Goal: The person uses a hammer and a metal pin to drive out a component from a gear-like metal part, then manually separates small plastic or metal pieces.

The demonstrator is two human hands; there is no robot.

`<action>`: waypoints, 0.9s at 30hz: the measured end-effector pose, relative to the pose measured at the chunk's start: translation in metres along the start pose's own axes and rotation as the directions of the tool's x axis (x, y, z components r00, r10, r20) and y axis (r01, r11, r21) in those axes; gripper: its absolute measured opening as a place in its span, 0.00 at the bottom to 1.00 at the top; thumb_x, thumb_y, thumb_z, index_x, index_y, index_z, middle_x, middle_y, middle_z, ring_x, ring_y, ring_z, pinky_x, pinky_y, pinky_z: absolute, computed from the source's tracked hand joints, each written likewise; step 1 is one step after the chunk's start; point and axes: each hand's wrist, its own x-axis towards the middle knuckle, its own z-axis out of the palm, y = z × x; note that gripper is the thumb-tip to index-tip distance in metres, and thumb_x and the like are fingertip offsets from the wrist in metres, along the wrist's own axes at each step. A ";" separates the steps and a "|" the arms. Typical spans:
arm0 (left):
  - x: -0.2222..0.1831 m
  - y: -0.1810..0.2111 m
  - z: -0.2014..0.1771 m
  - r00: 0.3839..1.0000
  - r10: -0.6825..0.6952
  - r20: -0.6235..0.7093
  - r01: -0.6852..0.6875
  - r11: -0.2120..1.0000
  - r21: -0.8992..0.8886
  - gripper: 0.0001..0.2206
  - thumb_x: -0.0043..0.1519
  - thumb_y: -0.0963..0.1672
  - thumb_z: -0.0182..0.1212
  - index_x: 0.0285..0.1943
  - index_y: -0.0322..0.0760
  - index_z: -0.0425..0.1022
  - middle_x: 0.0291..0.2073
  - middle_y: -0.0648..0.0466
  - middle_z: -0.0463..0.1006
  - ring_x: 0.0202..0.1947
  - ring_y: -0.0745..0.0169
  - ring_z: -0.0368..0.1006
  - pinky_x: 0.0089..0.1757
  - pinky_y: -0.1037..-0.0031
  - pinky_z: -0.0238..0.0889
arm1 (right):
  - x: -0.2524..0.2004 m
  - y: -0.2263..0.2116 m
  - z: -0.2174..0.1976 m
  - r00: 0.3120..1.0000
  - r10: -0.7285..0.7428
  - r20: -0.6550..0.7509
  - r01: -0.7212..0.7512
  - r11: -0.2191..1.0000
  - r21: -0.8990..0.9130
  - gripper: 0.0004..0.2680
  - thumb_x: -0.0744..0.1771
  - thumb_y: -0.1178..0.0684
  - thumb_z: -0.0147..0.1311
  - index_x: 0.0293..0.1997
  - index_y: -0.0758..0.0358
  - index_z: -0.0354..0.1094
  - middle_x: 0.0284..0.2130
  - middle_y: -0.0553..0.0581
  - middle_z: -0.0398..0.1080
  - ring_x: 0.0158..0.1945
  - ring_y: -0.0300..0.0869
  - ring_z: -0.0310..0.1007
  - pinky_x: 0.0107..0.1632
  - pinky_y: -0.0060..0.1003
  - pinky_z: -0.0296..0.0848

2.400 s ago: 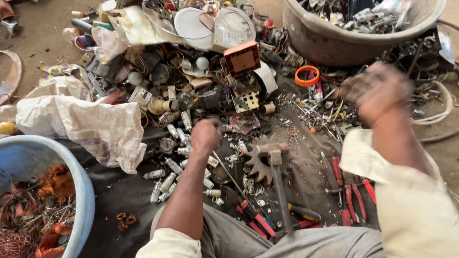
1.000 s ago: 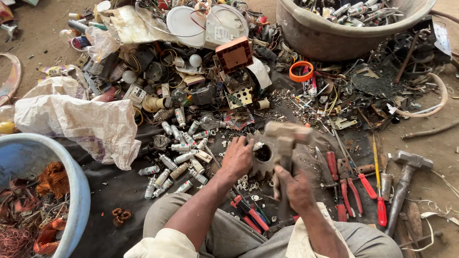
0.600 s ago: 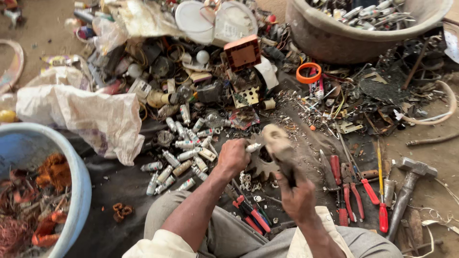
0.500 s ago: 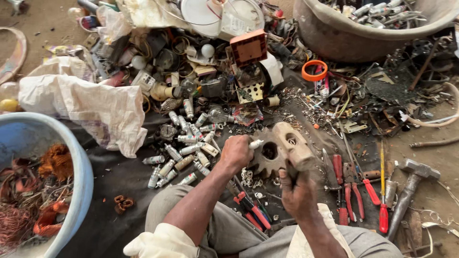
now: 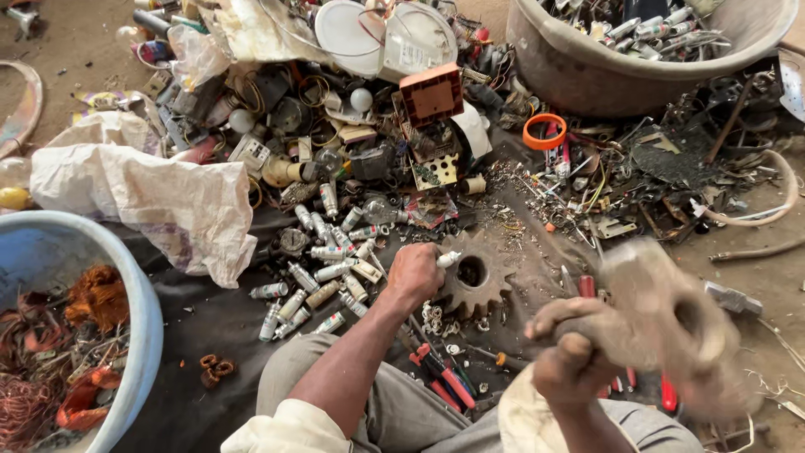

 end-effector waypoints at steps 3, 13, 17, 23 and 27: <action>0.000 -0.001 -0.001 0.999 -0.026 0.045 0.026 1.000 -0.009 0.12 0.51 0.38 0.61 0.43 0.35 0.81 0.34 0.40 0.82 0.36 0.40 0.80 0.43 0.55 0.72 | -0.010 0.025 0.031 0.851 0.275 0.447 0.122 0.725 -0.678 0.10 0.73 0.47 0.43 0.60 0.57 0.59 0.25 0.55 0.67 0.28 0.48 0.72 0.32 0.43 0.72; 0.010 -0.013 0.010 0.996 0.070 -0.058 -0.070 0.998 0.004 0.07 0.52 0.40 0.63 0.37 0.30 0.80 0.35 0.36 0.80 0.39 0.35 0.77 0.44 0.53 0.70 | -0.005 0.006 0.014 0.931 0.357 0.074 -0.355 0.845 0.399 0.12 0.74 0.43 0.51 0.49 0.64 0.64 0.25 0.53 0.67 0.26 0.36 0.66 0.31 0.31 0.72; 0.010 -0.016 0.016 1.000 -0.013 0.000 0.013 1.000 0.016 0.06 0.55 0.40 0.60 0.37 0.31 0.79 0.35 0.37 0.81 0.38 0.39 0.79 0.44 0.55 0.72 | -0.024 0.036 0.031 0.982 0.166 0.087 -0.169 0.985 0.019 0.13 0.72 0.43 0.52 0.48 0.64 0.65 0.27 0.55 0.67 0.29 0.44 0.69 0.35 0.37 0.71; 0.015 -0.036 0.024 0.963 0.246 -0.111 -0.241 0.969 0.055 0.08 0.50 0.40 0.65 0.37 0.32 0.80 0.34 0.38 0.80 0.40 0.35 0.76 0.43 0.52 0.70 | -0.004 0.033 0.049 0.711 0.632 0.309 -0.512 0.766 -0.389 0.17 0.68 0.40 0.53 0.51 0.66 0.68 0.24 0.55 0.70 0.27 0.49 0.72 0.34 0.44 0.70; 0.016 -0.025 0.012 0.978 0.186 -0.099 -0.187 0.982 0.000 0.10 0.50 0.41 0.67 0.39 0.34 0.82 0.33 0.39 0.80 0.39 0.36 0.76 0.44 0.53 0.70 | 0.008 -0.009 0.023 0.724 0.628 0.285 -0.648 0.761 -0.032 0.18 0.70 0.39 0.45 0.32 0.66 0.70 0.20 0.56 0.69 0.21 0.45 0.69 0.23 0.41 0.72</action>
